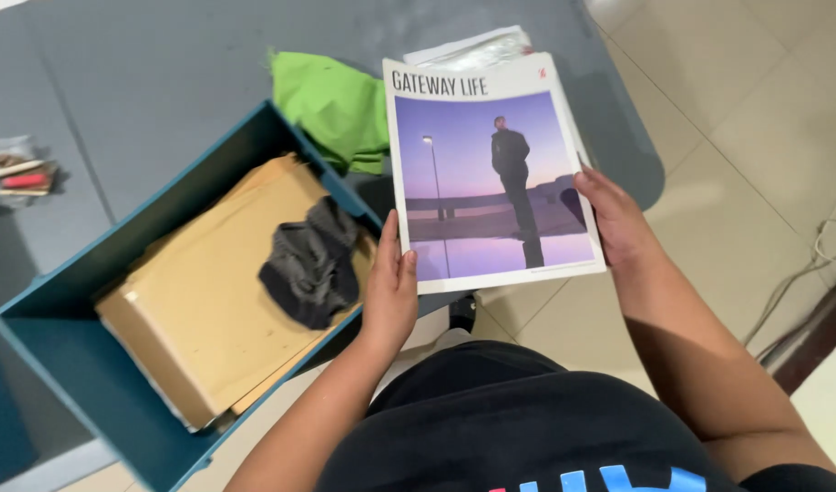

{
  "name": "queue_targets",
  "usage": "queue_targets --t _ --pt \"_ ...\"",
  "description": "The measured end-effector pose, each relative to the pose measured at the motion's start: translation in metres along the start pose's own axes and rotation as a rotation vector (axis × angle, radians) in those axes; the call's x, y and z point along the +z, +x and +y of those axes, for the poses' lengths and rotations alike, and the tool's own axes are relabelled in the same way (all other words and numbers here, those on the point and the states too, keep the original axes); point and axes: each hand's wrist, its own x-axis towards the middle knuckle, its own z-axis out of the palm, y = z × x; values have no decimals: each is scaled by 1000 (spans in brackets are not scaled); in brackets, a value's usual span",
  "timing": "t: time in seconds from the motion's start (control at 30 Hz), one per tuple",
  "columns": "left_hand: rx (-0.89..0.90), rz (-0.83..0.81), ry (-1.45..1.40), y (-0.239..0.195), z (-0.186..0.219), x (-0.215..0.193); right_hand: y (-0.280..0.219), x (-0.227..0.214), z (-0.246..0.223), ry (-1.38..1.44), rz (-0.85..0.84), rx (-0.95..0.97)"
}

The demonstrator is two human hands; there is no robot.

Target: The person wipes the covers of various documents and folders with a dark cloth. They handle a pink folder, a green folder, a plastic-wrapped document, and several 'Gateway Life' magazines, wiping each item and stacking them on the table. The person also wipes brown paper envelopes and places them into a blue storage box.

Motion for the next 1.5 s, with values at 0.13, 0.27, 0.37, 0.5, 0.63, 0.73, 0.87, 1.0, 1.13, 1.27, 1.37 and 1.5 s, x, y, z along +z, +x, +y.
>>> queue_targets --t 0.13,0.27,0.37,0.5,0.63,0.73,0.87,1.0,1.13,1.27,1.37,1.5 --pt "-117 7 -40 24 -3 68 36 -53 -24 -183 -87 -104" --pt "-7 25 197 46 -47 111 101 -105 0 -625 -55 -236" --pt "-30 -29 390 63 -57 119 129 -117 20 -1080 -40 -360" --pt "-71 -107 544 76 -63 127 133 -104 26 -1196 -116 -360" --pt "-141 -155 622 78 -29 115 121 -69 1 -1229 -125 -391" --pt "-65 -143 576 67 20 84 97 -20 -19 -1420 18 -442" --pt "108 -8 404 45 44 18 50 77 -20 -1285 -213 -769" --pt "116 346 524 26 -10 -76 -2 180 15 -1271 -655 -1097" --pt "-196 513 717 -26 -86 -183 -19 253 80 -1486 -955 -741" --pt "-393 557 690 -79 -220 -263 -28 322 157 -1860 -827 -411" --pt "-381 509 604 -103 -264 -270 -63 372 210 -2032 -1025 -500" --pt "-426 461 574 -93 -192 -263 -87 434 214 -2150 -1345 -581"
